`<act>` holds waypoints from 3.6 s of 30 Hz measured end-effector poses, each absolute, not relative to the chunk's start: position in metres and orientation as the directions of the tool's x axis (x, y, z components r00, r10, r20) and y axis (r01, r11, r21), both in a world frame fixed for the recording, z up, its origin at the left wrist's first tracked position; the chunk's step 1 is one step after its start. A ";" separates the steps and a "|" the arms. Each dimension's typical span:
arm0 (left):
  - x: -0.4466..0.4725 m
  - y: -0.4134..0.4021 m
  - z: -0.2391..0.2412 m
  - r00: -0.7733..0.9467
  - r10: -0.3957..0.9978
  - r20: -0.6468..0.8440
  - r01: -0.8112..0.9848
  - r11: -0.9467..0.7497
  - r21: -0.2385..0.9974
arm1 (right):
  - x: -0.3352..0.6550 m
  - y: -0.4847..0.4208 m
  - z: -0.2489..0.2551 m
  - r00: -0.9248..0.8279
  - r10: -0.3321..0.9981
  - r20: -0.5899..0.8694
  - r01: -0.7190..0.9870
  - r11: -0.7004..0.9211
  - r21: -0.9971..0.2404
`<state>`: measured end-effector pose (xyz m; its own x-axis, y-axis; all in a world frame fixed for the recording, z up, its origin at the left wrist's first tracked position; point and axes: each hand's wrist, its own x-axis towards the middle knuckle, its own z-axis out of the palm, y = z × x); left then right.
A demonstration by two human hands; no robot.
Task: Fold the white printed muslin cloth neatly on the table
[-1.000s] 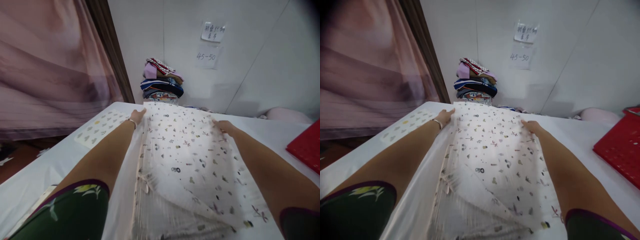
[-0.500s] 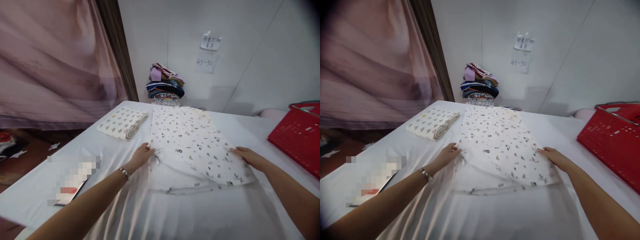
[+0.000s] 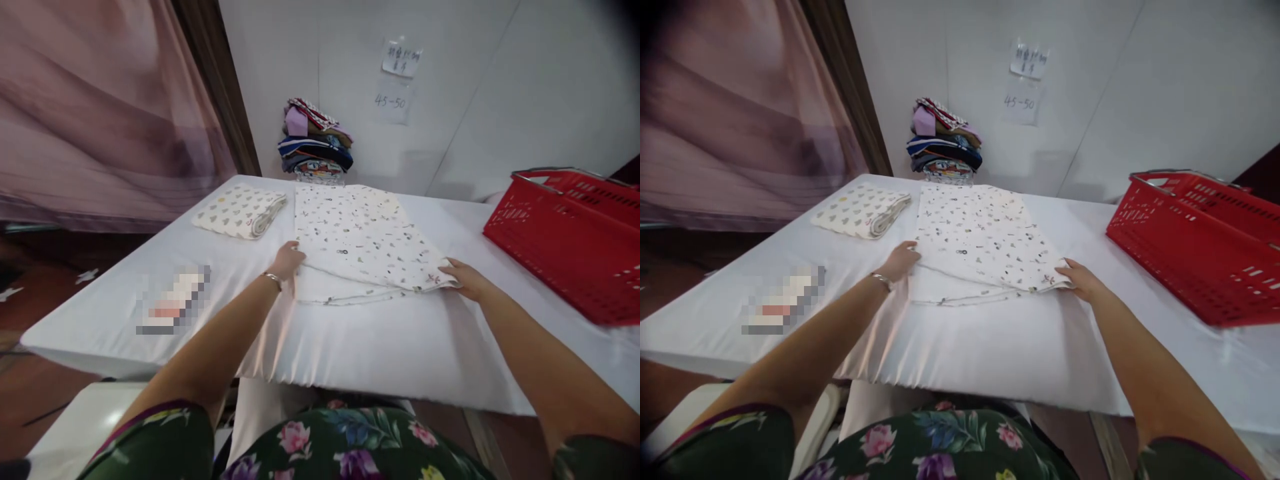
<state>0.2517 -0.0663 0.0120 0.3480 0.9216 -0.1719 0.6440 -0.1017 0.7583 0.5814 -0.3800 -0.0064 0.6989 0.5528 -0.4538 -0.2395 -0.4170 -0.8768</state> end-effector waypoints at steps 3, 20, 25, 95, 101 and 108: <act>0.228 -0.054 0.022 0.356 0.924 -0.143 0.633 -0.126 0.764 | 0.557 -0.391 -0.009 0.648 0.600 -0.469 -0.275 -0.389 -0.879; 0.224 -0.155 -0.004 0.909 0.263 0.324 0.162 -0.938 0.306 | 0.461 -0.388 -0.021 0.211 0.945 0.248 0.929 -0.115 -0.353; 0.253 -0.149 -0.004 0.920 0.387 0.067 0.314 -0.828 0.465 | 0.459 -0.353 -0.019 0.088 0.973 0.212 0.881 0.023 -0.472; 0.211 -0.045 0.004 0.357 0.899 -0.255 0.861 -0.211 0.463 | 0.553 -0.364 -0.028 0.770 0.559 -0.308 0.224 -0.689 -0.689; 0.217 -0.025 -0.002 0.353 0.913 -0.205 0.809 -0.187 0.558 | 0.544 -0.345 -0.020 0.671 0.522 -0.526 -0.195 -0.561 -0.805; 0.257 0.016 0.010 0.247 0.960 -0.135 0.657 -0.064 0.751 | 0.558 -0.296 -0.013 0.710 0.627 -0.320 -0.347 -0.083 -0.934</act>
<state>0.2567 0.0159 0.0100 0.2473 0.9595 -0.1346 0.6573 -0.0641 0.7509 0.5578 -0.2956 -0.0132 0.7100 0.6274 -0.3197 -0.3472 -0.0830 -0.9341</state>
